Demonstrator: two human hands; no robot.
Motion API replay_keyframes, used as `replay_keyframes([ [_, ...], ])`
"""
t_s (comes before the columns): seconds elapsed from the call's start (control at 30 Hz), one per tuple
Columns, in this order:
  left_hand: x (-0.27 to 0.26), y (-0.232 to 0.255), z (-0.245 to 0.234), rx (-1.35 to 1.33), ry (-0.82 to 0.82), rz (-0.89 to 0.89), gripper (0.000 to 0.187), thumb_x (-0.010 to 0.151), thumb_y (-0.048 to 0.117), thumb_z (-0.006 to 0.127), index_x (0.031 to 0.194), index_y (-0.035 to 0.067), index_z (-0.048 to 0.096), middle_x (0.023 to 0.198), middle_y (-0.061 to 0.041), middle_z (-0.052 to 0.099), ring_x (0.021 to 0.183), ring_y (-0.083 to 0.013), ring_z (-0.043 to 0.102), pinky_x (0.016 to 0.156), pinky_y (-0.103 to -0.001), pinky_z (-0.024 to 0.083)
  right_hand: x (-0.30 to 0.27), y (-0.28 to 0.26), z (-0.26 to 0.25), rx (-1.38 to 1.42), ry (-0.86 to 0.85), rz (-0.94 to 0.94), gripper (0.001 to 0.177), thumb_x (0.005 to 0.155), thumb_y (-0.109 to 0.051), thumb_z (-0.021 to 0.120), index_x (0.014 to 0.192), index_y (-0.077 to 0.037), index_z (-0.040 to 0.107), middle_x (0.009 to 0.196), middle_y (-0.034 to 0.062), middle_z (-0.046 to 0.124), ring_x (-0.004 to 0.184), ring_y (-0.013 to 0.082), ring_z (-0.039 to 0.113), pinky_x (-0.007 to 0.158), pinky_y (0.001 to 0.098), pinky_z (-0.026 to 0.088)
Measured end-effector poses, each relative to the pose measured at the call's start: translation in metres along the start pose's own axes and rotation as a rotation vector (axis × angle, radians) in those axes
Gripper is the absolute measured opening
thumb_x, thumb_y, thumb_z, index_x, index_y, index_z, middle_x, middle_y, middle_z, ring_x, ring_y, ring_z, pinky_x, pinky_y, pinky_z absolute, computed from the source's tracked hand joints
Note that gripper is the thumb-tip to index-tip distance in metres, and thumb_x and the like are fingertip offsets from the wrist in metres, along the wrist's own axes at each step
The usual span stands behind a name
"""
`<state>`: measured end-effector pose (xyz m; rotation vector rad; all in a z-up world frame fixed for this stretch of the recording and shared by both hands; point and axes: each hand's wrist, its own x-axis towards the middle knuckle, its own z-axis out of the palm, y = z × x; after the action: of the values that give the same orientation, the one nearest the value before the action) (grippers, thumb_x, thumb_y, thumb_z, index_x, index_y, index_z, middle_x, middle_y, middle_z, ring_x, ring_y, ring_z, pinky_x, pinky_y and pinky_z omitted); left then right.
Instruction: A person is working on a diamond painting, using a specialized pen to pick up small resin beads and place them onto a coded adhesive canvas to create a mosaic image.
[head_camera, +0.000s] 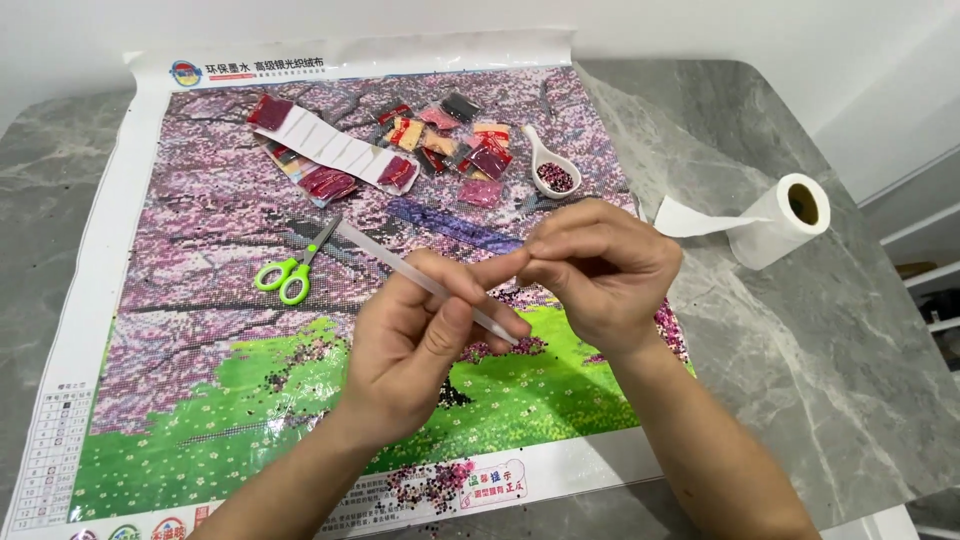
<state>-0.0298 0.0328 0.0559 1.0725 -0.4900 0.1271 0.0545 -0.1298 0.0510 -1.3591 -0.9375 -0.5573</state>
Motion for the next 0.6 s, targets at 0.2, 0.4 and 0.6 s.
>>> replay_keyframes([
  [0.2,-0.003,0.006,0.004,0.028,-0.001,0.028,0.013,0.102,0.017,0.047,0.104,0.004,0.047,0.132,-0.028,0.057,0.090,-0.0261,0.072,0.075,-0.029,0.060,-0.002,-0.007,0.003,0.003,0.013,0.018,0.016,0.089,-0.020,0.070,0.085,-0.006,0.065,0.082,0.0098,0.064,0.072,0.0170,0.064,0.063,0.0245,0.057],
  [0.4,-0.002,0.013,0.003,-0.032,0.043,0.212,0.007,0.103,0.009,0.047,0.105,0.003,0.051,0.113,-0.023,0.058,0.095,-0.0296,0.071,0.076,-0.028,0.063,0.006,-0.020,0.008,0.249,-0.089,-0.004,0.009,0.088,-0.009,0.069,0.085,-0.003,0.064,0.081,0.0076,0.061,0.057,0.0167,0.063,0.051,0.0242,0.059],
  [0.6,-0.010,0.026,0.017,0.026,0.109,0.432,0.012,0.097,0.007,0.061,0.103,0.006,0.051,0.090,-0.013,0.062,0.088,-0.0284,0.072,0.078,-0.036,0.066,0.008,-0.029,0.008,0.564,-0.215,0.000,0.009,0.088,-0.010,0.072,0.086,-0.003,0.067,0.080,0.0052,0.062,0.058,0.0152,0.063,0.046,0.0216,0.058],
])
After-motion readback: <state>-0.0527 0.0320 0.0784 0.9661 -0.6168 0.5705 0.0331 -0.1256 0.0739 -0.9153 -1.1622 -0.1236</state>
